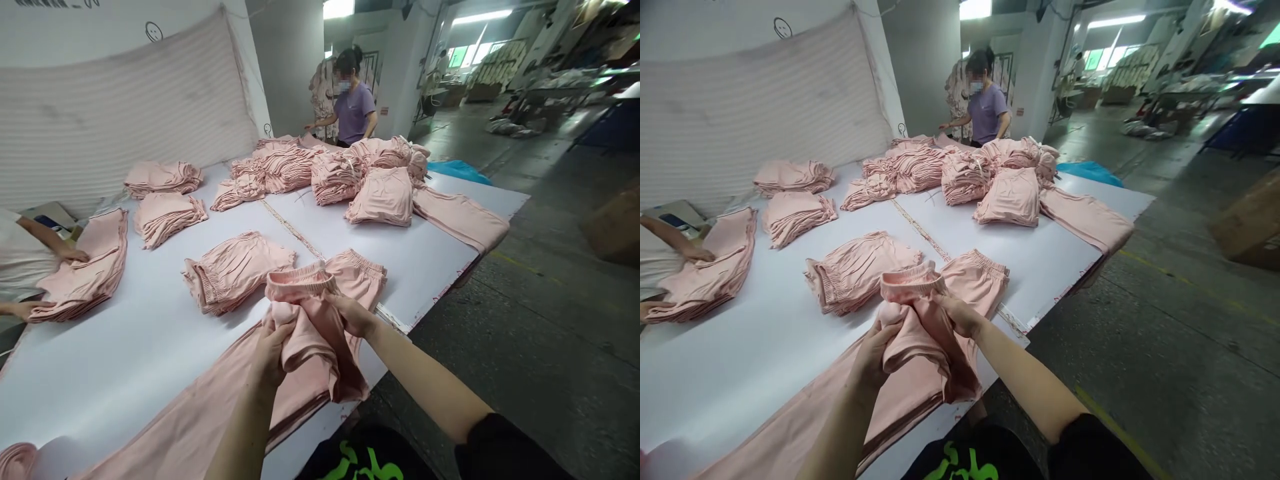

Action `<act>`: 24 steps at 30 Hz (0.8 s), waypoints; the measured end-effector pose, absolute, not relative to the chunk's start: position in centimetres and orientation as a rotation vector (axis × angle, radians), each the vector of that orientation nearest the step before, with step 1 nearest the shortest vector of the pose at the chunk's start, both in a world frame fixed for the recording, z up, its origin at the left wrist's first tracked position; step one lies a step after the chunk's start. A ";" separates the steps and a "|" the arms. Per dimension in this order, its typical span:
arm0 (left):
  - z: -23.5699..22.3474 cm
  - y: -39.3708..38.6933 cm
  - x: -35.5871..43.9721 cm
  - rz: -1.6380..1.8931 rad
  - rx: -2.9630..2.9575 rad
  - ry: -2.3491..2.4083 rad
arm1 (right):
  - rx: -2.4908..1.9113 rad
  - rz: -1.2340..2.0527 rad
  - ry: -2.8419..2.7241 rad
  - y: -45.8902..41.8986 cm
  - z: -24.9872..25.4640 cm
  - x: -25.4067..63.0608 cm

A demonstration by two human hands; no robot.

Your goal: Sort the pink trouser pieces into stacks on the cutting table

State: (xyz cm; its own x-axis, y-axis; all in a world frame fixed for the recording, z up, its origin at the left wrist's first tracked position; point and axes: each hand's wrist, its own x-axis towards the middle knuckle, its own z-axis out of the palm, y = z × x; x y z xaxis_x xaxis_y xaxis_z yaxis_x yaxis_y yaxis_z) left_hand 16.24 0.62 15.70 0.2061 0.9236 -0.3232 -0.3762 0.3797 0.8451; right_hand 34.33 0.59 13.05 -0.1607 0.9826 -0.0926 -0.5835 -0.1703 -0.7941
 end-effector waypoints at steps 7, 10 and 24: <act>17.1 1.6 13.9 1.209 0.639 1.009 | -0.682 1.617 -0.638 1.6 13.2 37.2; 17.9 1.0 12.9 1.273 0.654 1.046 | -0.642 1.599 -0.647 1.9 13.1 38.3; 15.2 1.1 10.7 1.426 0.716 1.136 | -0.680 1.381 -0.599 7.0 10.4 44.5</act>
State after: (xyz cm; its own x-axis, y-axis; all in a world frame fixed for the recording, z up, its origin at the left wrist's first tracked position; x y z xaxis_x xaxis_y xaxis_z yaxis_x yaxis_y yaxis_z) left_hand 10.66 1.10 15.17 -0.1934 0.9663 -0.1700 -0.3817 0.0855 0.9203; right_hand 44.47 6.99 10.38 0.1024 0.9947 -0.0108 -0.6720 0.0611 -0.7381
